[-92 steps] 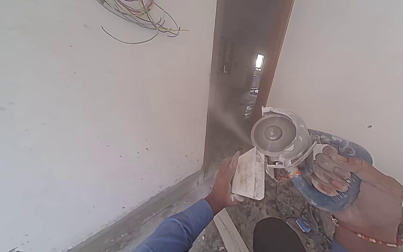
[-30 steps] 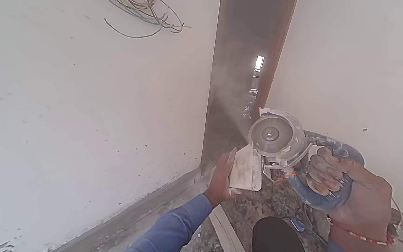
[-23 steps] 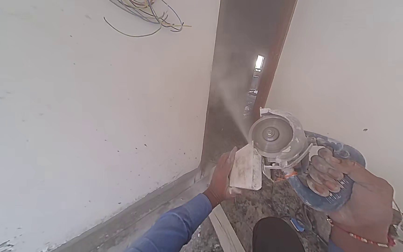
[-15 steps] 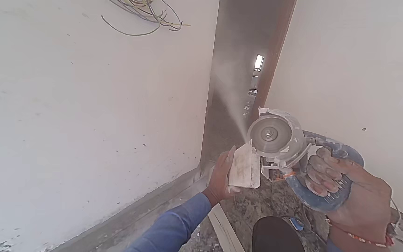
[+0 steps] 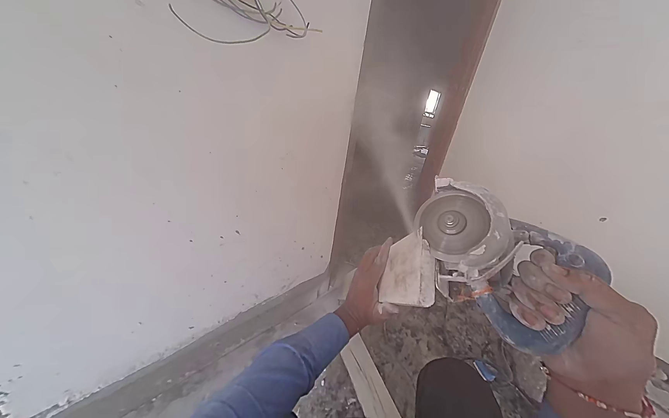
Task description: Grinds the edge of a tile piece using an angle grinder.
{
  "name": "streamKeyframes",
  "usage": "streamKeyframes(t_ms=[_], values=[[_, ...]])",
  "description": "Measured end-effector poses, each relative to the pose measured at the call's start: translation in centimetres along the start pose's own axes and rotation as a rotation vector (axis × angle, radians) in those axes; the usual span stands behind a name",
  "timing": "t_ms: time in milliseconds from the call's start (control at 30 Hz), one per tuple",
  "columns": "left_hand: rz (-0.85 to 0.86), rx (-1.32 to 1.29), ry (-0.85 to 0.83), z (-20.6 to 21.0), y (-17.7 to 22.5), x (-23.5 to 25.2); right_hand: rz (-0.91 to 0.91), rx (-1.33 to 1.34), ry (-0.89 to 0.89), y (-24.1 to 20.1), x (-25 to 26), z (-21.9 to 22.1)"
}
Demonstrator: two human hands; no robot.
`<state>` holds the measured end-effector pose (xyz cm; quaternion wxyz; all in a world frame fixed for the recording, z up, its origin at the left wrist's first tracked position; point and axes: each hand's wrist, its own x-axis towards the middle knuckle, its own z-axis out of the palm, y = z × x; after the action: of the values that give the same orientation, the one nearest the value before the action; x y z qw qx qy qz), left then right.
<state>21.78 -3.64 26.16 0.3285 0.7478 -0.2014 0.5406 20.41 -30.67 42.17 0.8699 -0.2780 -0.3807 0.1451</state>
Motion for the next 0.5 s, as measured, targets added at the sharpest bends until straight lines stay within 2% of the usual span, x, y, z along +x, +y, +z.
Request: streamKeyframes(t_ms=[500], values=[[-0.003,-0.034,0.009,0.32,-0.4,0.27,-0.011,-0.002,0.001,0.16,0.03,-0.14]])
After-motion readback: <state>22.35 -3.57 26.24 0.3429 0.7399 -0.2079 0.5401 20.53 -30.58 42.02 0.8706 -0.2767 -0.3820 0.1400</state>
